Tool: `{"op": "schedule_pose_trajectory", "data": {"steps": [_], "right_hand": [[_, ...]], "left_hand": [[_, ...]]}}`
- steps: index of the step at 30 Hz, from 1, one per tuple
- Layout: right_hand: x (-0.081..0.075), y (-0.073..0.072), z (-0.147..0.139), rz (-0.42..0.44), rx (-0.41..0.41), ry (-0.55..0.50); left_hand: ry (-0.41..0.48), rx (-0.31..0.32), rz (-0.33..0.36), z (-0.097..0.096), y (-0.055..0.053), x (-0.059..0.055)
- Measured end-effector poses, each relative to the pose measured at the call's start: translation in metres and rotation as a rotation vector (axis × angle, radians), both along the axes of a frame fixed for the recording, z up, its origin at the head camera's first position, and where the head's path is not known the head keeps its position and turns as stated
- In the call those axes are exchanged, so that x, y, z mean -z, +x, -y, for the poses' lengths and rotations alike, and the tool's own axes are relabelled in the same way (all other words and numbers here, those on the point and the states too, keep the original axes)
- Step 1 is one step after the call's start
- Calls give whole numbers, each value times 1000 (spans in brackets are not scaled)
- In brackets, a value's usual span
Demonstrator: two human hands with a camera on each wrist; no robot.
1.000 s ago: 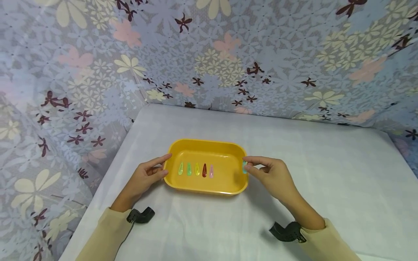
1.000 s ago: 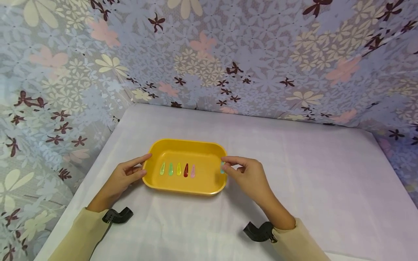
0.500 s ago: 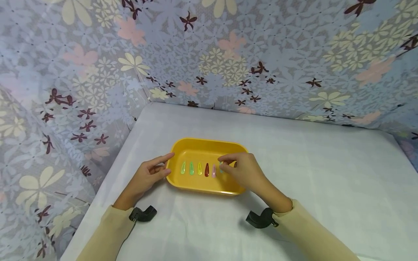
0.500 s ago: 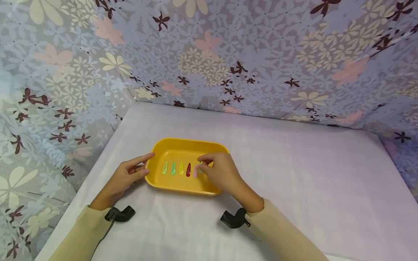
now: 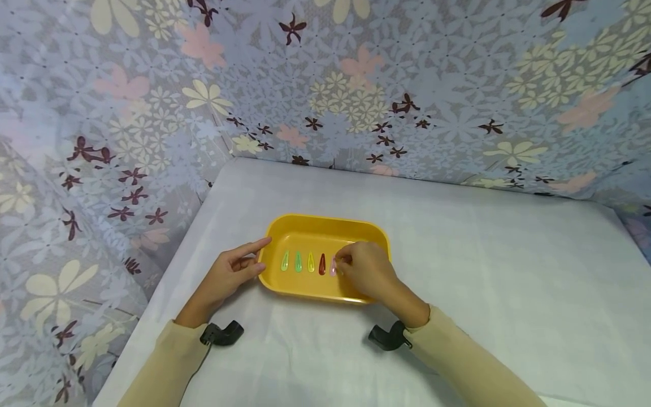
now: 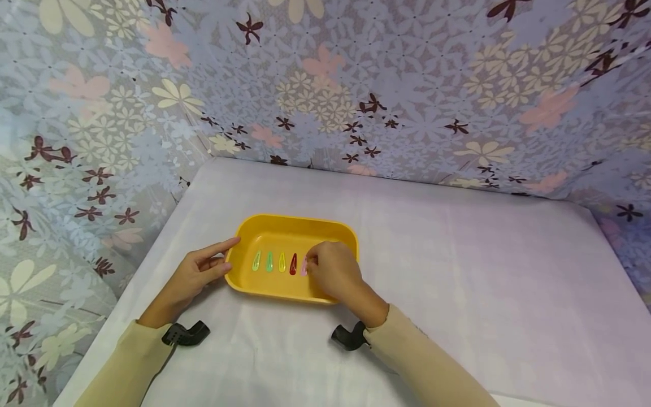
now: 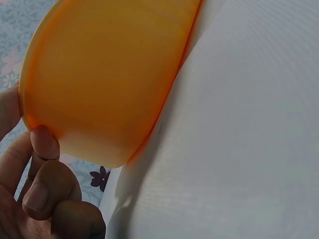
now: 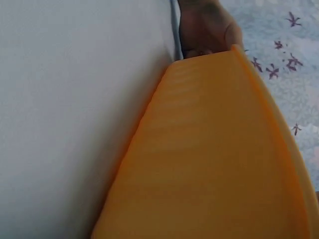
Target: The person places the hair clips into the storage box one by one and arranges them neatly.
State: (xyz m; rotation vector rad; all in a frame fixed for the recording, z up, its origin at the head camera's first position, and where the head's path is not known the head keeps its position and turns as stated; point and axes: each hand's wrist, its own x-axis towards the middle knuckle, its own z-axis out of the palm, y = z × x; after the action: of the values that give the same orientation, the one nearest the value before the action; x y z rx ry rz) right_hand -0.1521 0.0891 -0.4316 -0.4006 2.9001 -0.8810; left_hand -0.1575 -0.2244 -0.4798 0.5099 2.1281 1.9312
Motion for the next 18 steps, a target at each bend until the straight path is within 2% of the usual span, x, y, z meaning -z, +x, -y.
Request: {"op": "schedule_pose_trajectory", "data": {"steps": [7,18], "right_hand": [[2,3,0,-5,25,57],[2,5,-1,-35,18,135]], "left_hand": [[6,12,-8,-1,0,1],[4,15,-21,-2,0,3]]}}
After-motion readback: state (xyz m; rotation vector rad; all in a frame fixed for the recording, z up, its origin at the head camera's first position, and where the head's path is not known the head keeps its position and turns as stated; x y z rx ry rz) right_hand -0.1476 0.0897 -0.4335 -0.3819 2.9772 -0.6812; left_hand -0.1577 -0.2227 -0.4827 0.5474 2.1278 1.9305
